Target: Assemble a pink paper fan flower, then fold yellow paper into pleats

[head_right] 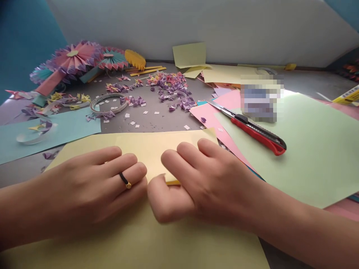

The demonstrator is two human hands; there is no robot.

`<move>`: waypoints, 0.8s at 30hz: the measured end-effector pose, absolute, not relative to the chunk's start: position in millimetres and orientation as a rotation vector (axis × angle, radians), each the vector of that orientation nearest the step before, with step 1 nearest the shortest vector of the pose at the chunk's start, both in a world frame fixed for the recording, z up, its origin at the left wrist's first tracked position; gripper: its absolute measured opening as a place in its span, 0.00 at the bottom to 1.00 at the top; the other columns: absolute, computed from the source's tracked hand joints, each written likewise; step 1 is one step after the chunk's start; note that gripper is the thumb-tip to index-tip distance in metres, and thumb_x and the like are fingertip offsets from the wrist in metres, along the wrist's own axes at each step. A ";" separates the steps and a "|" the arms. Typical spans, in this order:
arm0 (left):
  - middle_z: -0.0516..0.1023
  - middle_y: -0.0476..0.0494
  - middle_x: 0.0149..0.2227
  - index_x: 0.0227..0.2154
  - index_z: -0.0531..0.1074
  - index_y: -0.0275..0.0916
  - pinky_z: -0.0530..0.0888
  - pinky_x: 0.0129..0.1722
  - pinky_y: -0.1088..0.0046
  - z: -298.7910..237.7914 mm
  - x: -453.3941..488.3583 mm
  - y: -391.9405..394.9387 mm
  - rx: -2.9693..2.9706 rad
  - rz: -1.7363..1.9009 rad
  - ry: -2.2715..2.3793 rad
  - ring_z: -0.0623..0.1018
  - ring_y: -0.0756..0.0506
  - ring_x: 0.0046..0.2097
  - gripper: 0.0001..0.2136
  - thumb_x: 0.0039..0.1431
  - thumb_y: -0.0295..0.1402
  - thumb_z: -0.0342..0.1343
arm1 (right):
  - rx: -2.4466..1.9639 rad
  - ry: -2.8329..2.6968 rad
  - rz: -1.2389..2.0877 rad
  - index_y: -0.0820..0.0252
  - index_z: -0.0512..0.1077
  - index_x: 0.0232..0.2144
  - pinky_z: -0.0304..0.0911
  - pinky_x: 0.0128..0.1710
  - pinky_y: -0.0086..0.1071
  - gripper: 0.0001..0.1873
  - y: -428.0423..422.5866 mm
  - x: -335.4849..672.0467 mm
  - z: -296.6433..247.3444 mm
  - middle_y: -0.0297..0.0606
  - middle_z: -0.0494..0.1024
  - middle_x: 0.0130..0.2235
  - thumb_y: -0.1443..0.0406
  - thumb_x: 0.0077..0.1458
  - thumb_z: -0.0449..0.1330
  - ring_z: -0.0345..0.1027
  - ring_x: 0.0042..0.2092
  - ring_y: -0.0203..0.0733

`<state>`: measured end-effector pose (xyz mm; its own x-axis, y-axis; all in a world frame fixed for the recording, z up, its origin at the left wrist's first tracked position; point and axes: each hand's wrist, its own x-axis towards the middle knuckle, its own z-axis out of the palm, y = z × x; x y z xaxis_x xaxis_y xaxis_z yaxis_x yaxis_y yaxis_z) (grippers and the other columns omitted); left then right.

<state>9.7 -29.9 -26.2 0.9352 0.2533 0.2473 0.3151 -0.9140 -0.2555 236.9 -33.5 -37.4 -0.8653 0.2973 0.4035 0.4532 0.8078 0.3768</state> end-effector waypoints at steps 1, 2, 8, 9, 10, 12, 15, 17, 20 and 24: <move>0.69 0.48 0.25 0.24 0.70 0.39 0.60 0.24 0.66 -27.0 9.6 -29.9 -2.805 -0.291 -0.415 0.61 0.46 0.25 0.14 0.61 0.19 0.45 | -0.582 -2.662 -0.663 0.52 0.61 0.27 0.43 0.28 0.38 0.12 -33.8 237.4 -37.4 0.33 0.62 0.24 0.73 0.56 0.56 0.46 0.27 0.43; 0.69 0.48 0.25 0.25 0.71 0.39 0.60 0.24 0.66 -28.0 9.6 -30.0 -2.812 -0.274 -0.407 0.61 0.46 0.25 0.14 0.61 0.19 0.45 | -0.588 -2.661 -0.655 0.52 0.62 0.28 0.43 0.28 0.38 0.11 -34.1 237.9 -37.8 0.34 0.63 0.24 0.73 0.57 0.56 0.47 0.28 0.43; 0.68 0.47 0.26 0.25 0.67 0.40 0.59 0.23 0.65 -32.0 7.1 -31.6 -2.824 -0.209 -0.446 0.63 0.45 0.24 0.11 0.59 0.20 0.46 | -0.498 -2.854 -0.441 0.57 0.64 0.24 0.43 0.29 0.38 0.13 -32.2 243.2 -42.1 0.35 0.64 0.25 0.73 0.60 0.52 0.49 0.29 0.41; 0.68 0.47 0.25 0.25 0.66 0.40 0.60 0.24 0.66 -31.5 5.7 -31.2 -2.836 -0.205 -0.470 0.63 0.45 0.24 0.11 0.58 0.19 0.46 | -0.494 -2.868 -0.377 0.58 0.64 0.24 0.43 0.29 0.38 0.13 -30.9 244.2 -42.3 0.35 0.64 0.26 0.73 0.61 0.51 0.49 0.29 0.41; 0.68 0.48 0.24 0.25 0.66 0.40 0.60 0.24 0.66 -30.7 4.1 -30.3 -2.859 -0.205 -0.493 0.64 0.45 0.24 0.11 0.58 0.19 0.46 | -0.502 -2.873 -0.306 0.58 0.64 0.25 0.43 0.29 0.37 0.14 -29.2 245.1 -42.2 0.35 0.64 0.26 0.72 0.62 0.50 0.49 0.29 0.40; 0.68 0.48 0.23 0.24 0.65 0.40 0.60 0.24 0.68 -28.7 0.5 -26.8 -2.938 -0.204 -0.544 0.64 0.47 0.23 0.12 0.59 0.19 0.45 | -0.545 -2.876 -0.121 0.58 0.63 0.24 0.44 0.29 0.36 0.16 -25.0 246.4 -41.3 0.34 0.64 0.25 0.69 0.65 0.48 0.50 0.28 0.39; 0.67 0.49 0.22 0.24 0.62 0.40 0.57 0.21 0.70 -26.0 -3.8 -17.9 -3.098 -0.089 -0.689 0.65 0.49 0.20 0.13 0.62 0.21 0.40 | -0.682 -2.871 0.249 0.58 0.60 0.24 0.46 0.29 0.33 0.17 -17.9 247.4 -38.2 0.32 0.64 0.25 0.66 0.67 0.48 0.53 0.29 0.37; 0.67 0.50 0.22 0.24 0.59 0.41 0.56 0.21 0.71 -25.7 -5.3 -11.7 -3.169 0.021 -0.846 0.65 0.49 0.20 0.14 0.64 0.24 0.38 | -0.803 -2.855 0.471 0.58 0.58 0.24 0.48 0.28 0.32 0.17 -14.3 247.9 -35.5 0.32 0.65 0.25 0.65 0.67 0.48 0.55 0.29 0.36; 0.65 0.52 0.21 0.24 0.55 0.41 0.56 0.21 0.72 -28.6 -6.5 -6.0 -3.196 0.057 -1.054 0.65 0.49 0.20 0.14 0.67 0.29 0.39 | -0.948 -2.802 0.647 0.58 0.56 0.23 0.50 0.28 0.31 0.18 -11.3 249.2 -32.9 0.33 0.64 0.26 0.63 0.67 0.48 0.57 0.29 0.35; 0.63 0.53 0.19 0.24 0.55 0.42 0.54 0.22 0.71 -34.9 -8.4 -5.3 -3.163 -0.035 -1.097 0.63 0.49 0.20 0.13 0.67 0.30 0.40 | -1.079 -2.711 0.714 0.58 0.54 0.21 0.52 0.28 0.31 0.22 -9.8 250.5 -34.4 0.32 0.63 0.25 0.59 0.68 0.46 0.58 0.28 0.35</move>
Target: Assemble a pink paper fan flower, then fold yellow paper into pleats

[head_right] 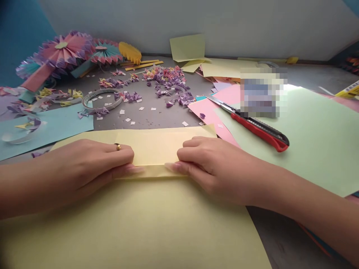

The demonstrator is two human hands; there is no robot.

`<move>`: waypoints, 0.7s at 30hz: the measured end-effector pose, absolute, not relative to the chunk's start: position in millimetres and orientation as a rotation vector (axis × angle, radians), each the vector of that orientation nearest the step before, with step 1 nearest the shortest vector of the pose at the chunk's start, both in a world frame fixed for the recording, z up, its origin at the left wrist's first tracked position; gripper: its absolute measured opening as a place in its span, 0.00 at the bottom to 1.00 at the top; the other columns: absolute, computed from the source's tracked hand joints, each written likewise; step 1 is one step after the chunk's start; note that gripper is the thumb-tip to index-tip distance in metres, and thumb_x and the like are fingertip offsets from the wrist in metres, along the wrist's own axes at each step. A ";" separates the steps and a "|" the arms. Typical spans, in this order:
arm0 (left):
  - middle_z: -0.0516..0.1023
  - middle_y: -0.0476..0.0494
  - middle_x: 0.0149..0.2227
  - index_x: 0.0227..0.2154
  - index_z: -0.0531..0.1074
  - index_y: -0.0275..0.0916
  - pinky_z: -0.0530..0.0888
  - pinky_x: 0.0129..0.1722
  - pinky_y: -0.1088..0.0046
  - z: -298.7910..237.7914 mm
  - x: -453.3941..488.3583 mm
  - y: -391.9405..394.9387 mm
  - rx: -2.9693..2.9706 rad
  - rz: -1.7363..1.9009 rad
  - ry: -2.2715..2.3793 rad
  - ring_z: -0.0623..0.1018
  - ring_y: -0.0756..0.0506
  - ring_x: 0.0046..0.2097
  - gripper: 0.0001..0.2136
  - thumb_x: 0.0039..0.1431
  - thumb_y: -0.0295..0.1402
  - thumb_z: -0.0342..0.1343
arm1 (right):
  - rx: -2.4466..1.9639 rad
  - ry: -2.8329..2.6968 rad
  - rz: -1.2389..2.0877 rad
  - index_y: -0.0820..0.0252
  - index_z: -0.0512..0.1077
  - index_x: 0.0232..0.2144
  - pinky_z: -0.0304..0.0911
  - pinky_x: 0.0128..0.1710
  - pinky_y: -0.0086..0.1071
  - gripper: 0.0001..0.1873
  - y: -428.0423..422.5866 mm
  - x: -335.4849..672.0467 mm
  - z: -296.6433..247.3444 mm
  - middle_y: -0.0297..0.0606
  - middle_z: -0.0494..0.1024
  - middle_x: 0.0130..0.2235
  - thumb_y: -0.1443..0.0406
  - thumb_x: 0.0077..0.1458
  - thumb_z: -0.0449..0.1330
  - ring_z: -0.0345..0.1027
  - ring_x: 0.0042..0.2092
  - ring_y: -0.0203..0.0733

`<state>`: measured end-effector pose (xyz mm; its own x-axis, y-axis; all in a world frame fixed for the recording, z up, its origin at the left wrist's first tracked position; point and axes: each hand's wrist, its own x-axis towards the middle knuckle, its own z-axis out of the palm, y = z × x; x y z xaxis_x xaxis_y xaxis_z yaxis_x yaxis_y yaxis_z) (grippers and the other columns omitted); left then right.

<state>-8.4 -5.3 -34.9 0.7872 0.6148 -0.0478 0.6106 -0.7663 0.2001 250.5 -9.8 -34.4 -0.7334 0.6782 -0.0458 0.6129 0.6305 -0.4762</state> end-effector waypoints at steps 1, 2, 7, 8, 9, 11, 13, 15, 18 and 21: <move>0.63 0.53 0.19 0.24 0.55 0.42 0.53 0.22 0.71 -35.8 -8.6 -5.5 2.789 0.043 0.961 0.63 0.49 0.20 0.13 0.67 0.30 0.41 | -1.090 -2.698 0.720 0.58 0.54 0.21 0.52 0.28 0.31 0.22 -9.6 250.5 -35.2 0.32 0.63 0.25 0.59 0.68 0.46 0.58 0.28 0.35; 0.63 0.53 0.19 0.24 0.55 0.42 0.53 0.22 0.71 -36.4 -8.7 -5.6 2.807 0.042 0.958 0.62 0.49 0.20 0.13 0.67 0.29 0.41 | -1.093 -2.694 0.722 0.58 0.54 0.21 0.53 0.28 0.31 0.22 -9.5 250.4 -35.9 0.32 0.63 0.25 0.59 0.68 0.46 0.58 0.28 0.35; 0.63 0.52 0.21 0.23 0.57 0.41 0.53 0.21 0.71 -37.7 -7.9 -5.6 2.898 0.010 0.909 0.62 0.49 0.20 0.13 0.64 0.26 0.42 | -1.101 -2.730 0.686 0.58 0.54 0.21 0.52 0.28 0.32 0.22 -10.2 249.5 -38.3 0.33 0.63 0.25 0.59 0.67 0.47 0.57 0.29 0.35; 0.63 0.52 0.21 0.23 0.57 0.41 0.53 0.21 0.71 -38.6 -8.2 -5.9 2.917 0.031 0.898 0.61 0.49 0.20 0.13 0.64 0.25 0.42 | -1.098 -2.739 0.674 0.58 0.54 0.21 0.52 0.28 0.32 0.21 -10.7 249.4 -38.7 0.33 0.63 0.25 0.60 0.67 0.47 0.57 0.29 0.36; 0.62 0.52 0.21 0.23 0.58 0.41 0.53 0.21 0.71 -39.8 -8.7 -6.3 2.935 0.047 0.890 0.61 0.49 0.20 0.13 0.64 0.25 0.43 | -1.092 -2.747 0.659 0.58 0.55 0.21 0.52 0.28 0.32 0.21 -11.2 249.3 -39.1 0.33 0.63 0.26 0.60 0.67 0.47 0.57 0.29 0.36; 0.62 0.52 0.21 0.24 0.58 0.42 0.53 0.21 0.71 -42.8 -10.2 -7.4 2.970 0.064 0.878 0.60 0.49 0.20 0.12 0.64 0.24 0.44 | -1.075 -2.760 0.627 0.58 0.55 0.21 0.51 0.28 0.31 0.21 -12.4 249.2 -40.1 0.33 0.63 0.26 0.61 0.67 0.47 0.56 0.29 0.36; 0.62 0.52 0.21 0.24 0.58 0.42 0.53 0.21 0.70 -45.8 -11.7 -8.5 2.996 0.068 0.864 0.60 0.49 0.20 0.12 0.64 0.25 0.45 | -1.066 -2.770 0.598 0.58 0.56 0.22 0.50 0.28 0.31 0.20 -13.5 249.5 -41.3 0.33 0.63 0.26 0.61 0.67 0.47 0.56 0.29 0.36; 0.61 0.52 0.21 0.24 0.57 0.42 0.52 0.21 0.70 -47.8 -12.7 -9.4 3.017 0.089 0.852 0.60 0.48 0.20 0.12 0.64 0.25 0.46 | -1.059 -2.777 0.569 0.58 0.57 0.22 0.50 0.28 0.31 0.20 -14.5 250.2 -42.7 0.33 0.62 0.26 0.62 0.67 0.47 0.56 0.30 0.37; 0.62 0.52 0.21 0.25 0.57 0.42 0.51 0.21 0.71 -48.8 -12.4 -10.3 3.036 0.061 0.853 0.61 0.48 0.20 0.11 0.61 0.23 0.47 | -1.029 -2.785 0.526 0.59 0.57 0.23 0.49 0.28 0.31 0.19 -15.1 251.9 -45.1 0.33 0.62 0.26 0.62 0.68 0.47 0.55 0.30 0.36; 0.62 0.52 0.22 0.25 0.57 0.42 0.50 0.21 0.71 -48.1 -10.6 -10.6 3.045 0.016 0.858 0.62 0.48 0.20 0.11 0.59 0.21 0.48 | -1.009 -2.810 0.513 0.59 0.57 0.23 0.48 0.28 0.31 0.19 -15.2 253.3 -46.8 0.33 0.61 0.27 0.62 0.68 0.46 0.53 0.30 0.36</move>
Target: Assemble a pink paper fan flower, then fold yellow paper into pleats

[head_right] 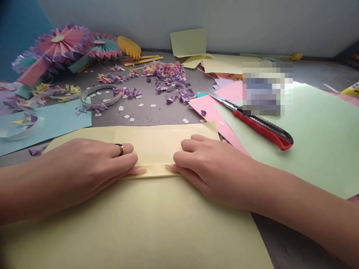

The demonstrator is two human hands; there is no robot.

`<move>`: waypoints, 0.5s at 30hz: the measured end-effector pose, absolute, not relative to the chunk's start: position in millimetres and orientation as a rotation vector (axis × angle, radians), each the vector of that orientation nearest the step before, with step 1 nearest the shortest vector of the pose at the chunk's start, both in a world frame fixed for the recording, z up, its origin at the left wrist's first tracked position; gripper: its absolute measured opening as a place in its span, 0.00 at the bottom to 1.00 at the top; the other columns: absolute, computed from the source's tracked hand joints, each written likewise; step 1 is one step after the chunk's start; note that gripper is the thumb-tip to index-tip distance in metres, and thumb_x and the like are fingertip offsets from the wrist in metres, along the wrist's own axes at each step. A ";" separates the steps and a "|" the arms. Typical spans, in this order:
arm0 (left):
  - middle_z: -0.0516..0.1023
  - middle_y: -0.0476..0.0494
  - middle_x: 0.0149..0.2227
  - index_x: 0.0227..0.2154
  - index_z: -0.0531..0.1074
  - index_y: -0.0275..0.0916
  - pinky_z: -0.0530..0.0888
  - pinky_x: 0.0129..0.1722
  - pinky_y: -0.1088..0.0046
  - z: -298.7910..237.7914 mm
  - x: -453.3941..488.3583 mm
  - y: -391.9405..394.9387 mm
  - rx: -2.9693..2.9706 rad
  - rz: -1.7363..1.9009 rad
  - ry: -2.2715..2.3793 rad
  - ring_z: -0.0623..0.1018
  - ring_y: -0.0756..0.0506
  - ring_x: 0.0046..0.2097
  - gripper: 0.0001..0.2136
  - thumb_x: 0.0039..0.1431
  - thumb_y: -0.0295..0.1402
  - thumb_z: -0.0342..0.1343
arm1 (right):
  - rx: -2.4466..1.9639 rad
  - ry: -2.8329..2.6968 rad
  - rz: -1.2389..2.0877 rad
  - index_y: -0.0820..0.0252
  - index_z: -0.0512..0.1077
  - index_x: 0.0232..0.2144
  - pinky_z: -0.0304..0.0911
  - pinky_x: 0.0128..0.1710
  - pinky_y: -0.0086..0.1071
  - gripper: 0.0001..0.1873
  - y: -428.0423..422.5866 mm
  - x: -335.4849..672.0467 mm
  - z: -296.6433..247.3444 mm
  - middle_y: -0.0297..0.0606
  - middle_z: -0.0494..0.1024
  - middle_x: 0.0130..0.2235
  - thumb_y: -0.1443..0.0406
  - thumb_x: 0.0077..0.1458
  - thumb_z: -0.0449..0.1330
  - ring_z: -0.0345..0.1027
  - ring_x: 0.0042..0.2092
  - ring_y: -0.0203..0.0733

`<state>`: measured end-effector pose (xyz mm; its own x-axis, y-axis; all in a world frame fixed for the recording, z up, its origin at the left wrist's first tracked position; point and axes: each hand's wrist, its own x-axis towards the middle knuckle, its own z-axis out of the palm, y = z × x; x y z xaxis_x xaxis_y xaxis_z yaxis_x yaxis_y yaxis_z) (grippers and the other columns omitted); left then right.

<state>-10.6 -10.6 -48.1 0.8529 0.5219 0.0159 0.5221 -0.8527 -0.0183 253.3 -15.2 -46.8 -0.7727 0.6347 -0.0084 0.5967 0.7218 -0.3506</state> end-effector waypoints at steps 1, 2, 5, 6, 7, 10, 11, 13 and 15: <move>0.62 0.52 0.22 0.25 0.56 0.42 0.50 0.21 0.71 -47.8 -9.9 -10.7 -3.003 -0.007 -0.843 0.62 0.48 0.20 0.11 0.58 0.21 0.48 | -1.004 -2.818 0.509 0.59 0.56 0.23 0.48 0.28 0.31 0.19 -15.3 253.5 -47.1 0.32 0.61 0.27 0.63 0.68 0.46 0.53 0.30 0.36; 0.62 0.52 0.22 0.24 0.56 0.42 0.50 0.21 0.71 -47.4 -9.4 -10.7 -3.003 -0.004 -0.841 0.62 0.48 0.20 0.12 0.58 0.20 0.47 | -1.000 -2.824 0.505 0.59 0.56 0.24 0.48 0.28 0.31 0.18 -15.4 253.6 -47.4 0.32 0.61 0.27 0.63 0.68 0.46 0.53 0.30 0.36; 0.63 0.52 0.21 0.24 0.56 0.42 0.51 0.21 0.71 -46.0 -8.5 -11.0 -3.004 0.005 -0.828 0.62 0.48 0.19 0.12 0.56 0.18 0.46 | -0.980 -2.821 0.497 0.59 0.55 0.24 0.48 0.28 0.31 0.17 -15.8 253.5 -47.8 0.32 0.60 0.28 0.64 0.68 0.46 0.53 0.30 0.35; 0.63 0.52 0.21 0.24 0.56 0.42 0.51 0.21 0.71 -45.4 -8.3 -11.2 -3.001 0.010 -0.826 0.63 0.48 0.19 0.12 0.55 0.18 0.45 | -0.971 -2.816 0.495 0.59 0.55 0.24 0.48 0.29 0.31 0.17 -15.9 253.5 -48.0 0.32 0.60 0.28 0.65 0.68 0.46 0.52 0.30 0.35; 0.64 0.52 0.21 0.24 0.56 0.42 0.52 0.20 0.70 -44.7 -8.0 -11.4 -2.997 0.014 -0.823 0.63 0.48 0.19 0.12 0.54 0.17 0.45 | -0.961 -2.813 0.492 0.59 0.55 0.25 0.48 0.29 0.31 0.17 -15.9 253.5 -48.2 0.32 0.60 0.28 0.65 0.68 0.46 0.52 0.31 0.35; 0.66 0.51 0.21 0.24 0.57 0.43 0.52 0.20 0.70 -42.4 -6.3 -11.7 -2.987 0.068 -0.827 0.65 0.47 0.19 0.12 0.53 0.17 0.45 | -0.936 -2.818 0.479 0.59 0.55 0.25 0.47 0.28 0.31 0.16 -15.5 254.0 -49.2 0.32 0.60 0.28 0.67 0.67 0.46 0.52 0.31 0.35; 0.67 0.50 0.22 0.24 0.58 0.43 0.53 0.20 0.70 -41.7 -5.5 -11.7 -2.987 0.097 -0.828 0.66 0.47 0.19 0.12 0.53 0.17 0.45 | -0.934 -2.822 0.474 0.59 0.55 0.25 0.47 0.28 0.31 0.16 -15.3 254.3 -49.6 0.32 0.60 0.28 0.67 0.67 0.46 0.52 0.31 0.35; 0.70 0.49 0.23 0.25 0.61 0.42 0.54 0.20 0.70 -40.7 -4.0 -11.5 -2.981 0.162 -0.833 0.68 0.46 0.20 0.12 0.52 0.17 0.46 | -0.929 -2.829 0.467 0.59 0.55 0.25 0.47 0.29 0.31 0.16 -14.9 254.7 -50.4 0.32 0.59 0.28 0.67 0.67 0.46 0.51 0.31 0.36; 0.72 0.49 0.24 0.26 0.63 0.42 0.56 0.21 0.70 -40.1 -3.3 -10.9 -2.959 0.211 -0.826 0.70 0.46 0.21 0.11 0.51 0.17 0.47 | -0.924 -2.834 0.459 0.59 0.55 0.25 0.47 0.29 0.31 0.16 -14.9 254.9 -50.8 0.32 0.59 0.28 0.67 0.67 0.46 0.51 0.31 0.36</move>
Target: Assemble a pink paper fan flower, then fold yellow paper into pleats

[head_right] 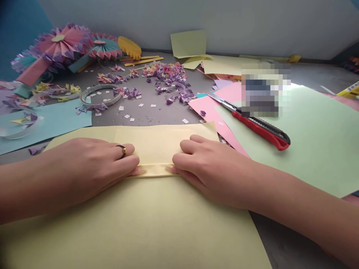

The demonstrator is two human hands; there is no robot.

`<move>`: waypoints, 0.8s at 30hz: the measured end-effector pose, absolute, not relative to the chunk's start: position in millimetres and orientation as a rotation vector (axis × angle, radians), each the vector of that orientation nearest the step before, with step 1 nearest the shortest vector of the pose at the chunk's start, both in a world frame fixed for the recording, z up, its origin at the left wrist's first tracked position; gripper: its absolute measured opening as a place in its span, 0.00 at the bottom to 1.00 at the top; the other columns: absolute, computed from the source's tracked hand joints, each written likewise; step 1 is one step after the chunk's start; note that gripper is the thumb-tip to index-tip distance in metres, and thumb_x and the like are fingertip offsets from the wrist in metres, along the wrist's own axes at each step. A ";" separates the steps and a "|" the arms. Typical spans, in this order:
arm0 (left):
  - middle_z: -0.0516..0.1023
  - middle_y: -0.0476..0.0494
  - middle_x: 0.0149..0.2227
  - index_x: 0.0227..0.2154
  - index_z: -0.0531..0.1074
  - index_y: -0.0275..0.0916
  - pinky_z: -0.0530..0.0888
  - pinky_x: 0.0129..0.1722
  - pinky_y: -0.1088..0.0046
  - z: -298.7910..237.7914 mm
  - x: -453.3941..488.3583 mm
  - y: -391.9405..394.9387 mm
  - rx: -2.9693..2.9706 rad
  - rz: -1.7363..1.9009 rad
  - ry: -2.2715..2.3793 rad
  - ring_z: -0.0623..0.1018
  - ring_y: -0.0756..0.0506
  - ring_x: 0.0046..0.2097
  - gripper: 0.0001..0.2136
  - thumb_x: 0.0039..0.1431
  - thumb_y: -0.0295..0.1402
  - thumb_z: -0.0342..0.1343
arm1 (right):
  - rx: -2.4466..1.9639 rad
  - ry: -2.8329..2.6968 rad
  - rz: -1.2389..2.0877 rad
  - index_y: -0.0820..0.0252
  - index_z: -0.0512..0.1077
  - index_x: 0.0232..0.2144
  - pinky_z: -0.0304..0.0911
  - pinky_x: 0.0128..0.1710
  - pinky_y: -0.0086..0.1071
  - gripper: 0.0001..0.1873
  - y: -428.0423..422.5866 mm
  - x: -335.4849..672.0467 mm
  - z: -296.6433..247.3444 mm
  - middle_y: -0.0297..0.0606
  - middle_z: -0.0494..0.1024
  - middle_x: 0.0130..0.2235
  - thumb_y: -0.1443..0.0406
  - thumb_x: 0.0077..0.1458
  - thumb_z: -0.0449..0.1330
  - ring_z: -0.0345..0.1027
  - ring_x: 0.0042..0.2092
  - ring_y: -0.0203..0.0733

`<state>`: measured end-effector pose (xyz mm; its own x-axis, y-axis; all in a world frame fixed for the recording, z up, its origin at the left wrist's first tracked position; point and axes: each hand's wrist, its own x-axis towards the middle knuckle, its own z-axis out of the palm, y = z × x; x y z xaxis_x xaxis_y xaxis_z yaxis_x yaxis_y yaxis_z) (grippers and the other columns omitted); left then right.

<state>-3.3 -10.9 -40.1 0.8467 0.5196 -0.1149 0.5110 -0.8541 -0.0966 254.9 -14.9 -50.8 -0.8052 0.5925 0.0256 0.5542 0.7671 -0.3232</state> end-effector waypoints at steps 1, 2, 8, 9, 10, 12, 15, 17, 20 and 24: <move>0.72 0.49 0.24 0.26 0.64 0.42 0.58 0.21 0.70 -39.7 -3.3 -10.7 -2.938 0.206 -0.810 0.70 0.45 0.22 0.11 0.50 0.17 0.48 | -0.920 -2.835 0.455 0.59 0.55 0.25 0.47 0.29 0.31 0.16 -15.0 254.9 -50.9 0.32 0.59 0.28 0.68 0.67 0.46 0.51 0.31 0.36; 0.72 0.49 0.24 0.26 0.65 0.42 0.59 0.22 0.70 -39.3 -3.5 -10.5 -2.911 0.180 -0.777 0.70 0.45 0.22 0.11 0.51 0.18 0.49 | -0.918 -2.839 0.451 0.59 0.55 0.25 0.47 0.29 0.31 0.16 -15.2 254.9 -50.9 0.32 0.59 0.29 0.68 0.67 0.46 0.51 0.31 0.36; 0.78 0.41 0.38 0.33 0.73 0.38 0.71 0.40 0.63 -35.5 -3.1 -23.9 -2.657 -0.175 -0.552 0.77 0.41 0.40 0.15 0.61 0.20 0.42 | -0.914 -2.848 0.436 0.59 0.58 0.26 0.49 0.30 0.32 0.15 -15.6 255.1 -50.4 0.33 0.61 0.29 0.67 0.67 0.47 0.53 0.32 0.36; 0.78 0.39 0.45 0.40 0.74 0.37 0.70 0.48 0.61 -36.8 -1.8 -30.5 -2.664 -0.232 -0.574 0.76 0.39 0.49 0.16 0.62 0.20 0.41 | -0.909 -2.843 0.441 0.59 0.59 0.26 0.49 0.30 0.32 0.15 -15.4 255.1 -50.5 0.33 0.61 0.29 0.66 0.67 0.47 0.54 0.32 0.36; 0.76 0.37 0.51 0.47 0.72 0.36 0.67 0.55 0.60 -39.3 -0.2 -38.1 -2.703 -0.281 -0.604 0.72 0.38 0.57 0.17 0.63 0.21 0.41 | -0.905 -2.836 0.448 0.59 0.60 0.26 0.50 0.31 0.32 0.15 -15.2 255.1 -50.8 0.33 0.62 0.30 0.66 0.67 0.47 0.54 0.33 0.37; 0.69 0.33 0.60 0.57 0.65 0.36 0.61 0.62 0.58 -47.7 3.4 -55.2 -2.829 -0.354 -0.760 0.62 0.36 0.65 0.19 0.66 0.30 0.43 | -0.905 -2.824 0.457 0.59 0.61 0.27 0.50 0.31 0.32 0.15 -14.8 255.1 -51.3 0.33 0.62 0.30 0.66 0.67 0.47 0.55 0.33 0.37; 0.66 0.34 0.63 0.64 0.58 0.42 0.61 0.63 0.55 -61.9 7.7 -77.2 -2.905 -0.385 -0.819 0.59 0.35 0.67 0.26 0.65 0.42 0.48 | -0.909 -2.819 0.469 0.59 0.60 0.25 0.49 0.30 0.32 0.15 -15.1 255.1 -51.6 0.33 0.62 0.29 0.66 0.67 0.47 0.55 0.32 0.37; 0.63 0.34 0.65 0.66 0.52 0.47 0.59 0.63 0.51 -66.3 9.2 -85.7 -2.909 -0.289 -0.916 0.58 0.34 0.67 0.30 0.63 0.42 0.52 | -0.915 -2.820 0.472 0.59 0.58 0.25 0.49 0.30 0.31 0.15 -15.8 254.9 -51.1 0.33 0.62 0.29 0.67 0.67 0.48 0.55 0.32 0.36; 0.60 0.35 0.66 0.67 0.50 0.52 0.59 0.63 0.48 -63.1 10.4 -89.6 -2.945 -0.147 -0.980 0.56 0.32 0.68 0.33 0.61 0.35 0.55 | -0.929 -2.820 0.465 0.59 0.58 0.25 0.49 0.29 0.31 0.16 -16.7 254.4 -50.2 0.33 0.62 0.28 0.67 0.66 0.47 0.55 0.32 0.37; 0.58 0.33 0.67 0.66 0.51 0.55 0.60 0.61 0.44 -56.5 11.6 -89.2 -2.975 -0.080 -0.985 0.54 0.30 0.68 0.36 0.57 0.28 0.56 | -0.926 -2.821 0.443 0.58 0.58 0.24 0.49 0.29 0.31 0.16 -16.9 254.0 -49.8 0.34 0.63 0.28 0.66 0.67 0.47 0.56 0.32 0.37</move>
<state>11.6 -89.2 -56.5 0.8013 0.5961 0.0505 0.5964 -0.8026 0.0096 254.0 -16.9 -49.8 -0.8010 0.5974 0.0397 0.5564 0.7672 -0.3190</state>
